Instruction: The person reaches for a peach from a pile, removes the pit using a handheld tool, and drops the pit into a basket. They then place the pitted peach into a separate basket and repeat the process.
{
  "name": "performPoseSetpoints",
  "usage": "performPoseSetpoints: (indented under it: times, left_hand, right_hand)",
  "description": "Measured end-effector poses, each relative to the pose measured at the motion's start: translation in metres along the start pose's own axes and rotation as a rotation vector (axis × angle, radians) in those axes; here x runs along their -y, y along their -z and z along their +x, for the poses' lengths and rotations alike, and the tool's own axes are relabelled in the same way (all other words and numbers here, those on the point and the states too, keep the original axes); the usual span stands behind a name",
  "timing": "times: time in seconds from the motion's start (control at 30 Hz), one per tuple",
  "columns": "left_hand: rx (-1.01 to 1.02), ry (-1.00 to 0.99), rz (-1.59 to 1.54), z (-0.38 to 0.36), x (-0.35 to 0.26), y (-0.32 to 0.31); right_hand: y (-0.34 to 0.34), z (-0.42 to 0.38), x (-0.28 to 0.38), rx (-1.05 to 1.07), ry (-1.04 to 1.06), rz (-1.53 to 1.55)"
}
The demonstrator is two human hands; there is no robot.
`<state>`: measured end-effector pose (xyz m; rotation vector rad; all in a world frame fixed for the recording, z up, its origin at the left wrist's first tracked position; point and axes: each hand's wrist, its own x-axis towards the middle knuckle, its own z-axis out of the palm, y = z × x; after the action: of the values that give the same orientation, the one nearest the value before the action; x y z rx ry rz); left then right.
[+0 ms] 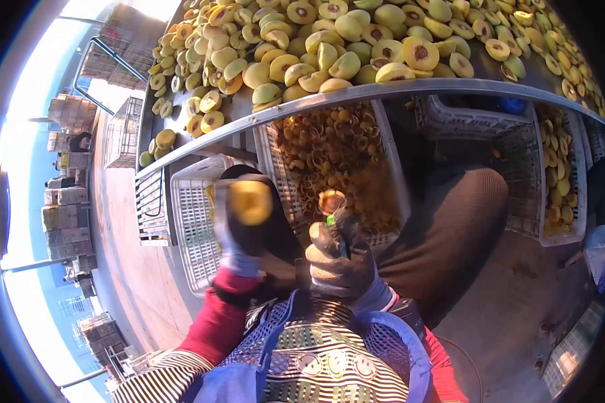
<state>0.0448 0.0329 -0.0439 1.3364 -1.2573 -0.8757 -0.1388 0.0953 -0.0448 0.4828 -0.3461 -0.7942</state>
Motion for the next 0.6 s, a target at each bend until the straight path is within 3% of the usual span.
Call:
performPoseSetpoints:
  times: [0.03,0.07,0.1,0.13,0.2,0.27,0.33,0.4,0.43,0.47,0.53,0.57,0.6]
  left_hand:
    - [-0.075,0.245,-0.359,0.023,-0.012,0.036]
    - [-0.208,0.133,-0.023,0.039,-0.035,0.054]
    - [-0.113,0.003,0.356,0.063,-0.021,0.094]
    - [-0.004,0.046,1.156,0.081,-0.018,0.122]
    - [0.053,-0.218,1.340,0.108,-0.017,0.119]
    - [0.035,-0.220,1.051,0.139,-0.036,0.081]
    - [0.013,-0.006,1.331,0.184,-0.029,0.065]
    - [0.293,0.206,1.545,0.229,0.013,0.068]
    - [0.349,0.251,1.539,0.246,0.023,0.067]
    - [0.373,-0.035,1.413,0.260,0.056,0.084]
    - [0.573,0.236,0.722,0.278,0.068,0.093]
    - [0.421,0.379,0.529,0.263,0.048,0.078]
    - [0.416,0.165,0.491,0.250,0.044,0.072]
  right_hand:
    - [0.009,-0.001,0.003,-0.011,-0.056,0.037]
    - [0.003,-0.001,0.000,-0.106,-0.052,-0.010]
    - [0.004,-0.001,0.000,-0.122,-0.064,-0.084]
    - [0.006,0.000,0.001,-0.136,-0.070,-0.157]
    - [0.008,0.007,0.003,-0.142,-0.061,-0.202]
    - [0.006,0.014,0.007,-0.287,-0.055,-0.289]
    - [0.006,0.015,0.009,-0.360,-0.037,-0.345]
    - [0.000,0.014,0.010,-0.464,0.090,-0.519]
    - [-0.001,0.015,0.012,-0.494,0.110,-0.519]
    - [-0.003,0.019,0.015,-0.495,0.121,-0.515]
    - [-0.006,0.026,0.016,-0.649,0.141,-0.570]
    - [-0.001,0.027,0.018,-0.608,0.135,-0.587]
    - [-0.003,0.028,0.018,-0.611,0.138,-0.580]
